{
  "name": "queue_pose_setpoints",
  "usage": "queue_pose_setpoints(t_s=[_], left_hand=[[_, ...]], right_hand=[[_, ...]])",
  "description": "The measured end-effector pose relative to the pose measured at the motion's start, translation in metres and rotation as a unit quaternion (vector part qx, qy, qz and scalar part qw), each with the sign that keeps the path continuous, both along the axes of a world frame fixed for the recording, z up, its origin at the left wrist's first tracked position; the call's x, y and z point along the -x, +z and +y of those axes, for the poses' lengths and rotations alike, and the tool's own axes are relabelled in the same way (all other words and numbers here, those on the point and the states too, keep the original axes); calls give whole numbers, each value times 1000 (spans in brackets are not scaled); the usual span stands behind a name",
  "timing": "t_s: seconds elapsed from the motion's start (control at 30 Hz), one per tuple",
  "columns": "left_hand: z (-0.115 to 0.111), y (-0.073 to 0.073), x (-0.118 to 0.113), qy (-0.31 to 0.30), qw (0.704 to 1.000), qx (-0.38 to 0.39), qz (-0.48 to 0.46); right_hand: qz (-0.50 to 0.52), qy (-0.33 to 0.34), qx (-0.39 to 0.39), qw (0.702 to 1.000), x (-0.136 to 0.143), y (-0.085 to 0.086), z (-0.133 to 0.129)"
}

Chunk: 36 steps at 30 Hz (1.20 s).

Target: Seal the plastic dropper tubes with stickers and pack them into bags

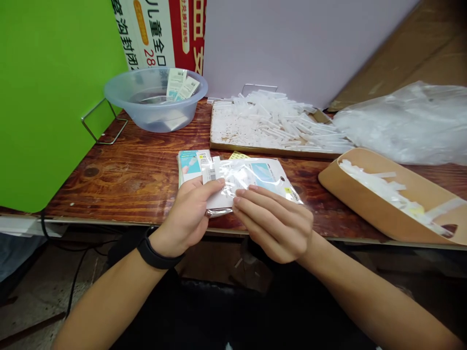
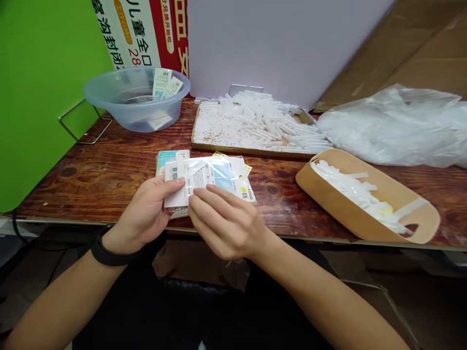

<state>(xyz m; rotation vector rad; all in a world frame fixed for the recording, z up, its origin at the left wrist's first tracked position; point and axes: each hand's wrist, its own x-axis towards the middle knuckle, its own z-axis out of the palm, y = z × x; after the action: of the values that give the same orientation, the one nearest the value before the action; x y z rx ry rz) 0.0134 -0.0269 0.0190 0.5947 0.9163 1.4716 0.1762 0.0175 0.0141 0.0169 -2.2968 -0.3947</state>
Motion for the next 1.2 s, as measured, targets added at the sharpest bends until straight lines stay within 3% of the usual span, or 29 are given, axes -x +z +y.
queue_pose_setpoints(t_s=[0.1, 0.17, 0.23, 0.37, 0.43, 0.5, 0.63, 0.7, 0.77, 0.93, 1.0, 1.07, 1.13, 1.2], left_hand=[[0, -2, 5, -14, 990, -67, 121], [-2, -2, 6, -46, 967, -102, 229], [-4, -1, 5, -81, 944, -104, 301], [-5, -3, 0, -126, 930, -81, 335], [-4, -4, -1, -149, 932, -72, 323], [-3, -5, 0, -163, 936, -58, 305], [-4, -6, 2, -172, 948, -14, 266], [-4, -6, 0, -171, 960, 6, 223], [-3, -7, -3, -168, 969, 26, 179], [-1, -8, -13, -161, 969, 60, 177], [-1, -9, -16, -157, 965, 61, 199], [0, -10, -17, -158, 963, 54, 213], [-1, -10, -17, -160, 961, 45, 220], [-1, -10, -16, -163, 959, 40, 228]], right_hand=[[65, -62, 119, 989, 0, 2, 0], [128, -146, 210, 958, -2, 6, 3], [119, -199, 316, 920, -7, 11, 7], [24, -185, 494, 849, -16, 20, 13], [47, -208, 507, 835, -23, 21, 22], [119, -275, 482, 823, -35, 19, 39], [245, -499, 333, 762, -86, 15, 91], [196, -622, 281, 704, -118, 13, 112], [146, -686, 278, 656, -143, 11, 124], [2, -727, 354, 588, -162, 4, 125], [-17, -736, 326, 593, -158, 5, 121], [32, -729, 271, 627, -153, 9, 115], [101, -684, 228, 686, -143, 15, 103], [177, -587, 223, 757, -128, 22, 86]])
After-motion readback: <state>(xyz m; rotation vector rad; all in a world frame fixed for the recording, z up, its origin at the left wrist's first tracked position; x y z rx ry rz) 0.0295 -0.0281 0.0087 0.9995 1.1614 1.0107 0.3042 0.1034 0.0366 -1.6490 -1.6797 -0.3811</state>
